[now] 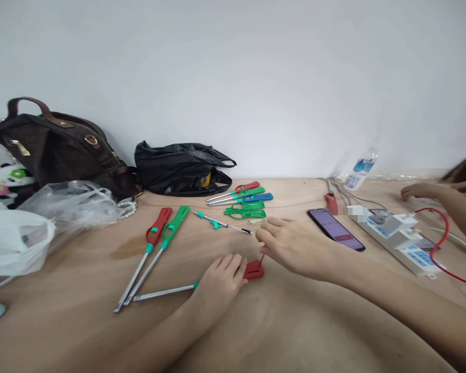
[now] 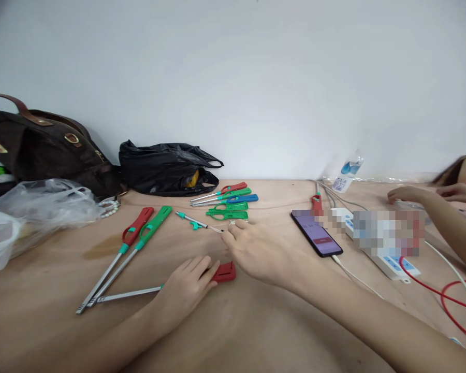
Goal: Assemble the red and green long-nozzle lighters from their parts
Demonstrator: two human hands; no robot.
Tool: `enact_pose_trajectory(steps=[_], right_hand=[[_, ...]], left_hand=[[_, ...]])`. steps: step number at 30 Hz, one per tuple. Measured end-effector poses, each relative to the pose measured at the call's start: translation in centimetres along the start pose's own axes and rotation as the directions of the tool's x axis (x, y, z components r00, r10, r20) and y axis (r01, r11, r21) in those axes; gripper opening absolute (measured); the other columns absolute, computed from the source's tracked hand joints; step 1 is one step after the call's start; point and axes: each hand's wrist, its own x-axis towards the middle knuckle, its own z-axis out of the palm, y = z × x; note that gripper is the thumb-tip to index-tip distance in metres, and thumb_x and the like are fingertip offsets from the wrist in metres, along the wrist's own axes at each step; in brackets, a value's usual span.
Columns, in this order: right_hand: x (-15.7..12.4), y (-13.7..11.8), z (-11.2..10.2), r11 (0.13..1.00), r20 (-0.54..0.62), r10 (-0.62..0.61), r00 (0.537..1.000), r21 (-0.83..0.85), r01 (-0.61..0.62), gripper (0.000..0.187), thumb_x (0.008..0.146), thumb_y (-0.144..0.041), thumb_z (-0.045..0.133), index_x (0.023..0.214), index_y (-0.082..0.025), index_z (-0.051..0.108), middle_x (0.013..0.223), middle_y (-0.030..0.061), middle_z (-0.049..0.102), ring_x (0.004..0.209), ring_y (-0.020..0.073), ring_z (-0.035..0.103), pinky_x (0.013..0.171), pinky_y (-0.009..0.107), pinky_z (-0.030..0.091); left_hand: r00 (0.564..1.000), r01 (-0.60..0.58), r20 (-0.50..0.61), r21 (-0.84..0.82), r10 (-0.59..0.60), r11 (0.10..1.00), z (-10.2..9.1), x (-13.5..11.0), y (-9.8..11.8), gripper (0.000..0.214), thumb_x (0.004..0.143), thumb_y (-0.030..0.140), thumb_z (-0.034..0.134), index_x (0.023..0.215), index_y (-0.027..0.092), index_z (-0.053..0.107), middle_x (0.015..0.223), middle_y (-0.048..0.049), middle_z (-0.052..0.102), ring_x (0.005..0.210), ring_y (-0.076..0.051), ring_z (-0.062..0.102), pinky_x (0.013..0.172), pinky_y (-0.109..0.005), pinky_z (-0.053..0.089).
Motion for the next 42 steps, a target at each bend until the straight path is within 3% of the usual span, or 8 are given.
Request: enact_pose_trajectory(steps=[4,9,16,23,31,39,42], right_hand=[[-0.3,0.1,-0.2,0.996,0.010,-0.048,0.999,0.079,0.047,0.013,0.090,-0.005,0.045,0.092,-0.012,0.055,0.082,0.0073,0.064,0.071,0.0186,0.053,0.064,0.029,0.038],[0.0,0.2,0.1,0.999,-0.082,-0.029,0.996,-0.017,0.027,0.010,0.090,-0.006,0.050,0.090,-0.014,0.056,0.076,0.0052,0.063,0.071,0.0183,0.054,0.057,0.027,0.032],[0.5,-0.4,0.0,0.999,-0.075,0.001,0.997,-0.053,-0.005,0.008,0.089,-0.008,0.056,0.084,-0.015,0.056,0.070,0.0051,0.064,0.068,0.0190,0.057,0.054,0.028,0.031],[0.5,-1.4,-0.1,0.975,-0.037,0.204,0.978,-0.077,-0.207,0.011,0.090,-0.017,0.058,0.080,-0.014,0.057,0.057,0.0046,0.060,0.047,0.0159,0.051,0.045,0.028,0.018],[0.4,-2.5,-0.6,0.917,0.061,0.398,0.916,-0.061,-0.394,0.018,0.093,-0.023,0.055,0.080,-0.013,0.061,0.057,0.0076,0.063,0.047,0.0176,0.056,0.046,0.026,0.027],[0.3,-4.0,1.0,0.913,0.032,0.405,0.914,-0.056,-0.403,0.012,0.091,-0.016,0.056,0.080,-0.013,0.061,0.062,0.0108,0.067,0.049,0.0209,0.061,0.042,0.026,0.030],[0.8,-4.1,0.6,0.908,0.032,0.418,0.908,-0.044,-0.416,0.013,0.091,-0.017,0.056,0.080,-0.013,0.061,0.062,0.0102,0.066,0.049,0.0208,0.061,0.041,0.027,0.030]], left_hand=[[1.000,0.008,-0.008,-0.027,-0.008,1.000,0.1,0.0,-0.1,0.023,0.099,0.019,0.043,0.110,0.011,0.061,0.088,-0.0087,0.063,0.082,-0.023,0.062,0.066,-0.034,0.050],[1.000,-0.006,-0.024,-0.027,0.005,1.000,0.0,0.0,-0.1,0.021,0.097,0.018,0.047,0.110,0.009,0.061,0.088,-0.0094,0.063,0.081,-0.024,0.063,0.066,-0.034,0.050],[1.000,0.026,0.018,-0.055,-0.025,0.998,0.1,0.0,0.0,0.023,0.097,0.017,0.044,0.111,0.012,0.061,0.092,-0.0096,0.065,0.086,-0.024,0.063,0.070,-0.035,0.052],[1.000,0.007,-0.030,-0.048,-0.008,0.999,0.2,0.0,0.0,0.019,0.095,0.016,0.048,0.108,0.011,0.061,0.090,-0.0099,0.065,0.084,-0.025,0.064,0.067,-0.035,0.051],[1.000,-0.003,-0.025,0.005,0.003,1.000,0.2,0.1,0.1,0.019,0.095,0.015,0.048,0.107,0.009,0.061,0.084,-0.0078,0.062,0.080,-0.024,0.063,0.065,-0.033,0.050],[0.998,0.055,0.002,-0.089,-0.055,0.995,0.5,-0.2,0.1,0.021,0.097,0.019,0.045,0.109,0.014,0.061,0.088,-0.0071,0.062,0.082,-0.023,0.063,0.071,-0.034,0.051],[0.999,0.054,0.006,-0.097,-0.054,0.994,0.5,-0.1,0.2,0.022,0.097,0.017,0.043,0.109,0.013,0.061,0.090,-0.0087,0.063,0.084,-0.024,0.062,0.070,-0.036,0.051]])
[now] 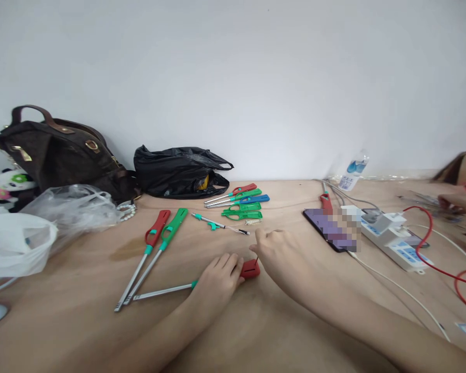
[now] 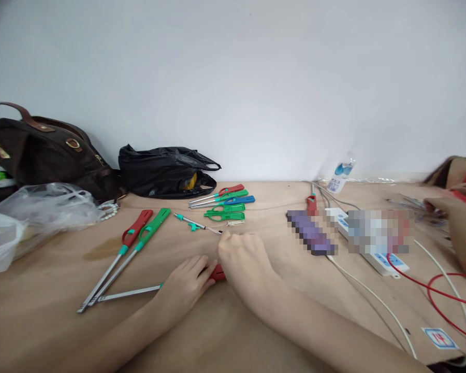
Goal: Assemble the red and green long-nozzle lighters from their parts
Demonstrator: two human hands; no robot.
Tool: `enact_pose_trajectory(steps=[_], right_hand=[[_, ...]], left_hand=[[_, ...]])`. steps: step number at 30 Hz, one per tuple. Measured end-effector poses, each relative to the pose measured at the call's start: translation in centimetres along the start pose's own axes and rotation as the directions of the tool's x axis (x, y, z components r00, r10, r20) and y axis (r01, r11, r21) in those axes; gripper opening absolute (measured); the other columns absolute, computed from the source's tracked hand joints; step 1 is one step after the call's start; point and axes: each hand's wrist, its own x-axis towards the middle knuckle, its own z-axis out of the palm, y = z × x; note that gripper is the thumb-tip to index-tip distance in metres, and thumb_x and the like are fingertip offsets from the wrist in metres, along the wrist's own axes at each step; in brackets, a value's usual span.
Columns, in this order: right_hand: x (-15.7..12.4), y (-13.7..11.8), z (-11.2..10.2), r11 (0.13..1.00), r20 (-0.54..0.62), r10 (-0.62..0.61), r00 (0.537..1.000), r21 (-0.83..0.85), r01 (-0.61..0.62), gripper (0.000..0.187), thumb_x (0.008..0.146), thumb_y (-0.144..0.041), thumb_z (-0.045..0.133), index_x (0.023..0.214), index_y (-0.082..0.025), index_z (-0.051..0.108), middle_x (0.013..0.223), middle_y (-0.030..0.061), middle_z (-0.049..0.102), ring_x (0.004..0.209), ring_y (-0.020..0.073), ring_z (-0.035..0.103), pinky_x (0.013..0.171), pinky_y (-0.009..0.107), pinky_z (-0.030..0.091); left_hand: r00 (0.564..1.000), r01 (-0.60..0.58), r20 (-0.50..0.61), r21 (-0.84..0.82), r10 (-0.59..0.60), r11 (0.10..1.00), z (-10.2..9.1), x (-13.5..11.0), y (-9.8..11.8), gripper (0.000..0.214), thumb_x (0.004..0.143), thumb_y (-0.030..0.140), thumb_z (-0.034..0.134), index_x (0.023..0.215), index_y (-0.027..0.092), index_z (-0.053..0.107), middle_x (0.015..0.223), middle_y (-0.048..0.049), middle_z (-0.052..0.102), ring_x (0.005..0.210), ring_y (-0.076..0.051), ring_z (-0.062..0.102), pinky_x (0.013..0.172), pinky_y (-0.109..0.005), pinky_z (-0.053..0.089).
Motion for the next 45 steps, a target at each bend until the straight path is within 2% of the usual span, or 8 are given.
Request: enact_pose_trajectory(steps=[7,13,18,27,32,34,38,45], right_hand=[[0.5,3.0,-1.4,0.961,0.105,0.112,0.988,0.243,-0.134,0.018,0.093,-0.025,0.057,0.079,-0.016,0.062,0.065,0.0069,0.069,0.059,0.0197,0.064,0.048,0.025,0.029],[0.4,7.4,2.8,0.624,-0.074,0.402,0.913,0.751,-0.214,0.032,0.094,-0.039,0.047,0.078,-0.018,0.064,0.067,0.0032,0.068,0.055,0.0157,0.055,0.052,0.025,0.033],[0.5,8.4,6.0,0.414,-0.017,0.501,0.865,0.883,-0.222,0.032,0.085,-0.042,0.054,0.068,-0.016,0.062,0.059,0.0027,0.061,0.053,0.0142,0.049,0.051,0.025,0.031],[0.5,10.1,8.5,0.280,0.088,0.488,0.868,0.927,-0.251,0.037,0.080,-0.052,0.056,0.072,-0.016,0.061,0.046,-0.0045,0.045,0.043,0.0120,0.042,0.046,0.025,0.032],[0.6,10.3,9.0,0.326,0.014,0.576,0.817,0.913,-0.246,0.034,0.083,-0.051,0.052,0.074,-0.018,0.057,0.055,0.0003,0.055,0.048,0.0144,0.046,0.050,0.027,0.034],[0.4,10.2,8.8,0.453,-0.050,0.597,0.801,0.845,-0.285,0.025,0.084,-0.043,0.053,0.079,-0.019,0.057,0.065,0.0035,0.062,0.057,0.0167,0.052,0.055,0.028,0.035],[-0.1,9.4,8.1,0.843,0.009,0.428,0.904,0.356,-0.403,0.011,0.087,-0.023,0.047,0.090,-0.021,0.058,0.088,0.0068,0.068,0.073,0.0205,0.061,0.056,0.027,0.031],[-1.3,8.3,8.5,0.945,0.238,0.237,0.942,0.169,-0.280,0.008,0.078,-0.017,0.058,0.086,-0.020,0.060,0.083,0.0074,0.070,0.075,0.0226,0.065,0.060,0.028,0.033]], left_hand=[[0.970,-0.008,0.239,-0.109,0.034,0.994,-3.0,0.7,-0.6,0.030,0.087,0.014,0.050,0.117,0.011,0.058,0.103,-0.0112,0.061,0.089,-0.025,0.061,0.073,-0.036,0.052],[0.942,0.028,0.332,-0.231,0.052,0.973,-4.1,0.8,-1.9,0.041,0.085,0.015,0.049,0.125,0.014,0.054,0.110,-0.0109,0.061,0.095,-0.025,0.061,0.079,-0.036,0.052],[0.913,0.258,0.369,-0.189,-0.175,0.947,-3.6,0.6,-4.2,0.043,0.085,0.020,0.051,0.128,0.016,0.052,0.123,-0.0123,0.059,0.107,-0.026,0.060,0.090,-0.038,0.050],[0.707,0.513,0.415,0.256,-0.573,0.819,-5.2,-0.2,-9.6,0.045,0.087,0.022,0.058,0.130,0.013,0.051,0.127,-0.0151,0.060,0.106,-0.032,0.064,0.080,-0.038,0.053],[0.685,0.561,0.330,0.329,-0.650,0.759,-5.0,-0.4,-11.4,0.034,0.091,0.022,0.052,0.123,0.008,0.055,0.121,-0.0185,0.062,0.112,-0.032,0.060,0.087,-0.040,0.050],[0.687,0.566,0.300,0.350,-0.662,0.746,-4.9,-0.4,-11.8,0.031,0.091,0.021,0.052,0.119,0.008,0.057,0.120,-0.0188,0.061,0.115,-0.032,0.057,0.091,-0.039,0.048],[0.690,0.573,0.256,0.379,-0.677,0.727,-4.7,-0.3,-12.0,0.028,0.091,0.021,0.051,0.115,0.009,0.059,0.118,-0.0181,0.062,0.116,-0.031,0.056,0.090,-0.038,0.048],[0.705,0.559,0.194,0.439,-0.682,0.703,-4.7,-0.3,-11.4,0.029,0.089,0.023,0.053,0.114,0.011,0.061,0.123,-0.0185,0.056,0.112,-0.034,0.055,0.081,-0.040,0.051]])
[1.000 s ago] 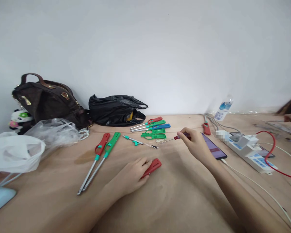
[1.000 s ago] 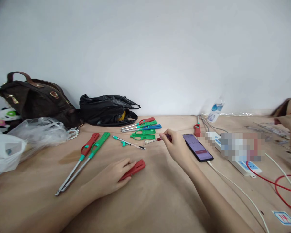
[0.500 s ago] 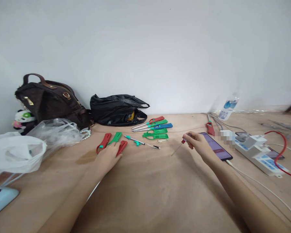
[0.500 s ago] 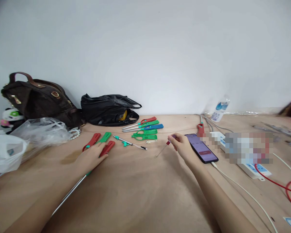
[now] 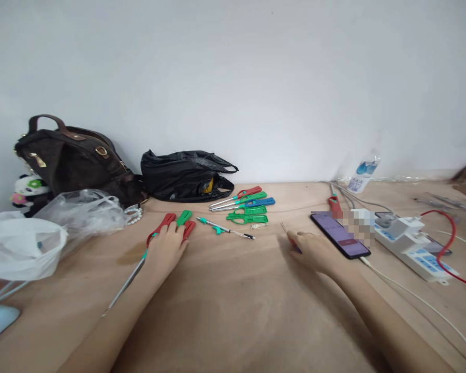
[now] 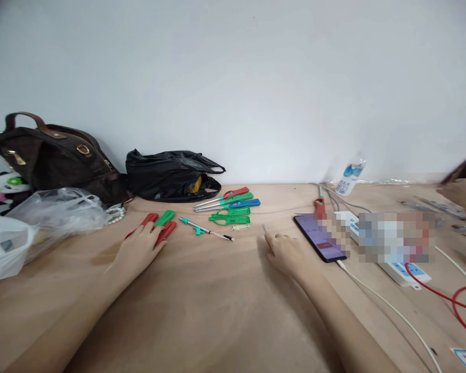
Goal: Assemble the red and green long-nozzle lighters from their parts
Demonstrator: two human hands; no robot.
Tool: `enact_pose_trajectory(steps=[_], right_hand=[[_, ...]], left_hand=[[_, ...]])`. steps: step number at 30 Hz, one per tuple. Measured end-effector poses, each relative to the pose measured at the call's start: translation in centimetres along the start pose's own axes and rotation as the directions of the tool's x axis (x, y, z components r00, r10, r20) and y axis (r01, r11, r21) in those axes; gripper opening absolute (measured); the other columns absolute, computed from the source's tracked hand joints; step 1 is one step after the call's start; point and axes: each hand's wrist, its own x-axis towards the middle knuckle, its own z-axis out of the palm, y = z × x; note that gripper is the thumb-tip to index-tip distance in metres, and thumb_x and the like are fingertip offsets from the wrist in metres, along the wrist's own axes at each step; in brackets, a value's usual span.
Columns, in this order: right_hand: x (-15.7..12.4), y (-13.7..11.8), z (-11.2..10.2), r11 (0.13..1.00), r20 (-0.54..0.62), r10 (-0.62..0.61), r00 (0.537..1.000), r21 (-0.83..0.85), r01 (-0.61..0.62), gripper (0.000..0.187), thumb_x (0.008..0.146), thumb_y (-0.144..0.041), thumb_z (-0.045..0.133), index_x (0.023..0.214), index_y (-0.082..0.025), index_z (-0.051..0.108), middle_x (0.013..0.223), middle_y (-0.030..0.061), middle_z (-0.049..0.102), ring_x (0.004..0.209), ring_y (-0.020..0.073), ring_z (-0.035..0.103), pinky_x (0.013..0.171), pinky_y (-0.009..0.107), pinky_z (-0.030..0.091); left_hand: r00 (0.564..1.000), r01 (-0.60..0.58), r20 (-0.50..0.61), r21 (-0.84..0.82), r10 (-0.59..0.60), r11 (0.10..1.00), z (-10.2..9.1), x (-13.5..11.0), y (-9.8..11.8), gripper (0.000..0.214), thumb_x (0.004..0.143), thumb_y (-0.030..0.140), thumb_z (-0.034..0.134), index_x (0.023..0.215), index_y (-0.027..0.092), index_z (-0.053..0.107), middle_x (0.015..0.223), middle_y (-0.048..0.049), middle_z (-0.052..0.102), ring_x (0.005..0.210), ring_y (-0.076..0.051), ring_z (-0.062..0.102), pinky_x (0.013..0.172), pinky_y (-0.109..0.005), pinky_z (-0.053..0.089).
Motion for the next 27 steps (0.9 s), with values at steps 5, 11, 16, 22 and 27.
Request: enact_pose_trajectory(steps=[5,11,16,22,27], right_hand=[[1.1,-0.4,-0.6,1.000,-0.071,0.008,0.997,0.018,-0.007,0.013,0.089,-0.022,0.053,0.097,-0.016,0.061,0.098,0.0147,0.068,0.092,0.0285,0.063,0.071,0.033,0.040],[5.2,-2.2,0.0,0.972,-0.147,-0.138,0.980,0.172,0.162,0.024,0.094,-0.010,0.043,0.106,-0.015,0.062,0.113,0.0128,0.066,0.104,0.0238,0.059,0.086,0.032,0.042],[9.7,-3.2,2.2,0.924,-0.213,-0.188,0.959,0.292,0.246,0.032,0.094,-0.008,0.043,0.118,-0.015,0.062,0.122,0.0118,0.062,0.113,0.0219,0.055,0.095,0.032,0.040],[12.9,-3.3,4.0,0.888,-0.240,-0.168,0.956,0.383,0.253,0.027,0.091,-0.019,0.056,0.116,-0.017,0.067,0.122,0.0111,0.062,0.110,0.0240,0.057,0.095,0.036,0.041],[13.1,-3.1,4.4,0.870,-0.232,-0.172,0.957,0.420,0.258,0.022,0.090,-0.020,0.058,0.108,-0.021,0.071,0.118,0.0087,0.063,0.107,0.0237,0.057,0.093,0.037,0.041]], left_hand=[[0.991,-0.081,-0.108,0.030,0.084,0.996,-0.4,-0.4,0.9,0.033,0.090,0.024,0.052,0.120,0.013,0.060,0.122,-0.0169,0.059,0.112,-0.035,0.053,0.088,-0.045,0.047],[0.931,-0.350,-0.188,-0.222,0.312,0.910,0.9,-0.7,2.8,0.041,0.087,0.012,0.043,0.126,0.011,0.055,0.131,-0.0154,0.057,0.122,-0.031,0.050,0.100,-0.046,0.044],[0.909,-0.412,-0.201,-0.306,0.364,0.858,1.9,1.4,4.2,0.054,0.080,-0.004,0.035,0.129,0.013,0.053,0.136,-0.0120,0.054,0.126,-0.025,0.050,0.109,-0.042,0.037],[0.924,-0.378,-0.179,-0.301,0.337,0.876,1.8,4.8,4.1,0.045,0.079,-0.006,0.037,0.111,0.013,0.062,0.122,-0.0131,0.061,0.117,-0.025,0.056,0.096,-0.037,0.047],[0.905,-0.425,-0.151,-0.272,0.398,0.863,1.9,5.2,4.0,0.035,0.083,-0.004,0.040,0.098,0.016,0.065,0.108,-0.0098,0.064,0.105,-0.023,0.060,0.087,-0.033,0.048]])
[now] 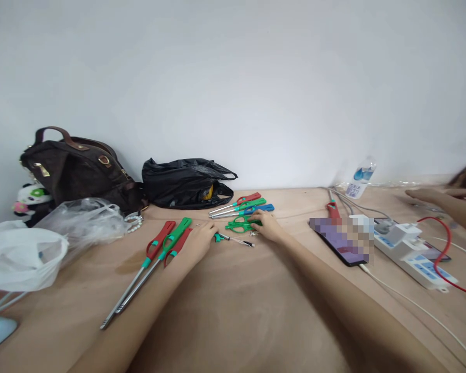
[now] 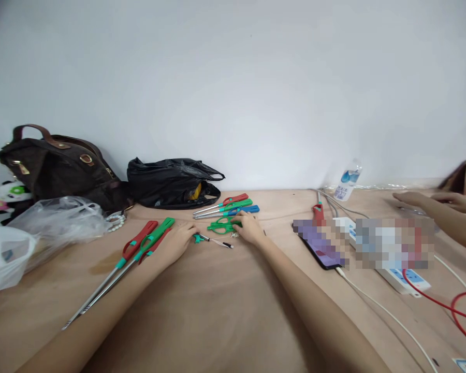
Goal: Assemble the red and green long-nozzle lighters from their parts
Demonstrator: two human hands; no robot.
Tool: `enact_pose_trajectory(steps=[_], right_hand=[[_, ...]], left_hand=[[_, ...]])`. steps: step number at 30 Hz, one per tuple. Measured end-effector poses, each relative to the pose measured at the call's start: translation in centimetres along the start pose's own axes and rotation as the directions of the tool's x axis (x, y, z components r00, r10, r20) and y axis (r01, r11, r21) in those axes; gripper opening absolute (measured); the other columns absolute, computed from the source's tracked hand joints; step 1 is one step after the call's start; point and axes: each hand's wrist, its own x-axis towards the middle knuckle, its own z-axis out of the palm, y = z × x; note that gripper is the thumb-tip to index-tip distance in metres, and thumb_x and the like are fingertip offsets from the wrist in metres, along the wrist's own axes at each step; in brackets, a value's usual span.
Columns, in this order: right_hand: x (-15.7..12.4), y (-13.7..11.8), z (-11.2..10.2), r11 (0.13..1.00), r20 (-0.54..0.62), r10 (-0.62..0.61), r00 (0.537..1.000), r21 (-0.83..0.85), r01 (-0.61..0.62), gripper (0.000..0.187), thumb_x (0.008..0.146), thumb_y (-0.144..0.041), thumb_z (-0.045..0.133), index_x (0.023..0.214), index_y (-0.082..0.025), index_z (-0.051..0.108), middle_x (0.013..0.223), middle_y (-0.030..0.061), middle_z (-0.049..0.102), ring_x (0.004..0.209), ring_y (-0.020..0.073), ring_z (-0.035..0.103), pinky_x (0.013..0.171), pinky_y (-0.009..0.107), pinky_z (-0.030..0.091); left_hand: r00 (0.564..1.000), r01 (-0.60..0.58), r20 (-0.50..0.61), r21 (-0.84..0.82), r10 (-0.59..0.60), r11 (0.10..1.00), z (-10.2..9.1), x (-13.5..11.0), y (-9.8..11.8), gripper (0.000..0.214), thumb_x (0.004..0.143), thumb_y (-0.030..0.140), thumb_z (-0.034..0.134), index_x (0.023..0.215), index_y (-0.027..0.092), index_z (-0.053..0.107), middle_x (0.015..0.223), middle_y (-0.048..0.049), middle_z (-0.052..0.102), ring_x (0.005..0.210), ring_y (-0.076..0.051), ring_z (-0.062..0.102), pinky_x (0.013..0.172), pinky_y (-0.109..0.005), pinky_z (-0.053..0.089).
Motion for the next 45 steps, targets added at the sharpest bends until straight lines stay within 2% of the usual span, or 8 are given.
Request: enact_pose_trajectory(steps=[8,13,23,31,34,37,39,45], right_hand=[[-2.5,-1.0,-0.4,0.999,0.013,-0.002,1.000,0.035,0.002,0.023,0.088,-0.019,0.058,0.105,-0.023,0.072,0.116,0.0073,0.062,0.110,0.0237,0.055,0.094,0.037,0.040],[-5.4,-2.5,-0.8,0.999,0.033,0.022,0.999,0.045,-0.024,0.023,0.089,-0.020,0.055,0.103,-0.025,0.072,0.117,0.0055,0.062,0.108,0.0236,0.055,0.092,0.039,0.040],[-10.7,-5.3,-1.8,0.994,0.082,0.008,0.997,0.109,-0.017,0.023,0.089,-0.020,0.056,0.106,-0.026,0.070,0.119,0.0052,0.061,0.112,0.0245,0.053,0.096,0.043,0.036],[-11.7,-5.9,-2.6,0.977,0.073,0.006,0.997,0.212,-0.022,0.022,0.085,-0.017,0.060,0.103,-0.025,0.070,0.115,0.0061,0.062,0.110,0.0251,0.053,0.095,0.042,0.037],[-11.7,-5.7,-3.6,0.965,0.053,-0.001,0.999,0.261,-0.013,0.015,0.085,-0.015,0.059,0.095,-0.021,0.068,0.102,0.0059,0.065,0.101,0.0228,0.056,0.089,0.037,0.040],[-11.9,-5.6,-5.1,0.967,0.194,-0.076,0.978,0.254,0.025,0.007,0.082,-0.015,0.061,0.080,-0.020,0.065,0.081,0.0009,0.065,0.080,0.0183,0.058,0.082,0.035,0.040],[-12.1,-5.7,-5.9,0.979,0.287,-0.124,0.950,0.191,0.070,0.006,0.076,-0.014,0.066,0.075,-0.020,0.065,0.077,-0.0007,0.065,0.077,0.0178,0.059,0.083,0.036,0.037],[-12.6,-5.9,-6.5,0.990,0.332,-0.138,0.933,0.034,0.134,0.009,0.073,-0.016,0.071,0.074,-0.020,0.064,0.082,0.0014,0.067,0.081,0.0201,0.060,0.085,0.037,0.034]], left_hand=[[0.994,-0.102,0.031,0.026,0.102,0.994,0.4,-1.6,0.9,0.032,0.085,-0.002,0.044,0.098,0.016,0.067,0.102,-0.0099,0.064,0.100,-0.024,0.060,0.085,-0.036,0.048],[0.986,-0.165,0.026,0.001,0.165,0.986,0.2,-4.1,2.2,0.043,0.082,-0.007,0.043,0.109,0.018,0.065,0.108,-0.0093,0.064,0.101,-0.024,0.061,0.086,-0.036,0.049],[0.964,-0.267,-0.019,-0.005,0.267,0.964,0.0,-9.7,3.3,0.043,0.079,-0.005,0.039,0.100,0.021,0.066,0.099,-0.0073,0.066,0.091,-0.022,0.063,0.076,-0.032,0.049],[0.938,-0.332,-0.095,0.027,0.334,0.943,-0.1,-11.4,3.0,0.042,0.082,-0.003,0.038,0.101,0.022,0.065,0.096,-0.0060,0.066,0.089,-0.021,0.063,0.076,-0.031,0.047],[0.940,-0.326,-0.087,0.057,0.330,0.944,-0.3,-11.4,3.2,0.045,0.080,-0.006,0.037,0.102,0.021,0.065,0.097,-0.0061,0.066,0.088,-0.021,0.063,0.076,-0.031,0.047],[0.938,-0.329,-0.083,0.101,0.338,0.939,-0.5,-11.4,3.3,0.047,0.077,-0.007,0.036,0.100,0.019,0.066,0.095,-0.0066,0.066,0.088,-0.022,0.063,0.075,-0.031,0.047],[0.937,-0.332,-0.076,0.119,0.342,0.936,-0.7,-11.4,3.4,0.046,0.075,-0.008,0.036,0.100,0.018,0.066,0.095,-0.0074,0.066,0.087,-0.022,0.063,0.074,-0.032,0.048],[0.967,-0.253,-0.025,0.055,0.255,0.966,-0.9,-11.6,4.1,0.038,0.081,-0.002,0.040,0.100,0.019,0.065,0.098,-0.0074,0.065,0.088,-0.022,0.063,0.073,-0.031,0.048]])
